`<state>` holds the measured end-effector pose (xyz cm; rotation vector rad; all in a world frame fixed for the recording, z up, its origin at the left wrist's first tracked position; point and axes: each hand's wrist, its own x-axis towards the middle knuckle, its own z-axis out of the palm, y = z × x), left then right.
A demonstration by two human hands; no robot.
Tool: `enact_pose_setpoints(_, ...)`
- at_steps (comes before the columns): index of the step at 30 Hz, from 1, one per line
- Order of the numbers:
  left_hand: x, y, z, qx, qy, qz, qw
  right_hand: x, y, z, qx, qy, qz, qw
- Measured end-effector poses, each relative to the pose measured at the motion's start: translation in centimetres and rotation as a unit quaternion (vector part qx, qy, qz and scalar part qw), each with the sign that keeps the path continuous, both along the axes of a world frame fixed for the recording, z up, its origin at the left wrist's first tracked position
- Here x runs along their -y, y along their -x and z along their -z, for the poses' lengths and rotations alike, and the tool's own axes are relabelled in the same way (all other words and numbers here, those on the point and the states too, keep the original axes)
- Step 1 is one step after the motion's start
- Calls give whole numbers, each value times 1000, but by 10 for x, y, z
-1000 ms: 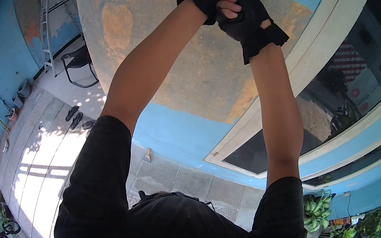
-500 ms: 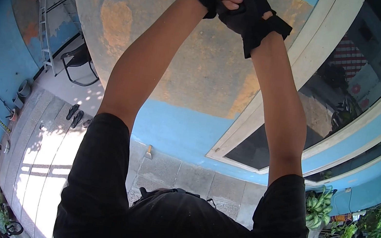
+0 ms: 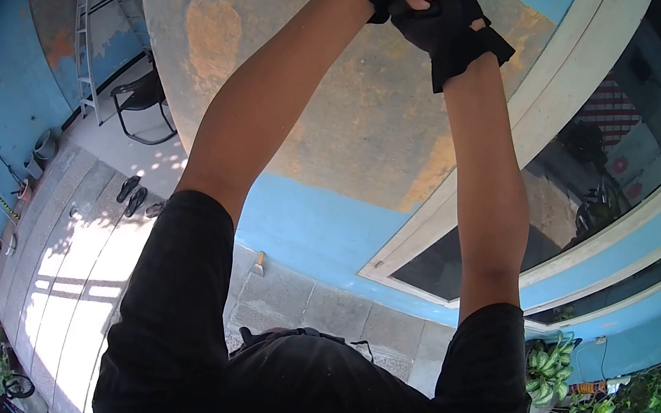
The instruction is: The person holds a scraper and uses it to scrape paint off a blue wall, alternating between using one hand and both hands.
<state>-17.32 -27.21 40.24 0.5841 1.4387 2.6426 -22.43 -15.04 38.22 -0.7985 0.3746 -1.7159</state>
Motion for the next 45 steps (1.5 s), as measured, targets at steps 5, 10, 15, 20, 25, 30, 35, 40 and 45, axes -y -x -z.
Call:
enact_pose_setpoints(5,12,37,7,-63,-29,-305,950,-11,11,23,-44,38,-16,998)
enact_pose_setpoints(10,22,15,10,-18,-58,49,997,3,-14,-1,-22,2,60,998)
enact_pose_setpoints(15,-16,-20,15,15,-6,-201,980,-4,-13,19,-67,18,38,997)
enact_pose_setpoints(20,-16,-19,23,35,-10,-186,982,10,-17,7,-36,4,56,998)
enact_pose_setpoints(25,-10,-25,19,46,-1,-181,982,19,-21,8,-59,31,28,997)
enact_pose_setpoints(30,-8,-30,23,66,6,-171,983,22,-20,20,3,18,10,1000)
enact_pose_setpoints(35,2,-36,18,77,15,-168,983,28,-25,2,-10,31,22,999)
enact_pose_setpoints(40,18,-32,16,81,21,-131,988,26,-37,30,-23,50,73,996)
enact_pose_setpoints(45,54,7,7,27,3,120,992,33,-30,9,13,47,36,998)
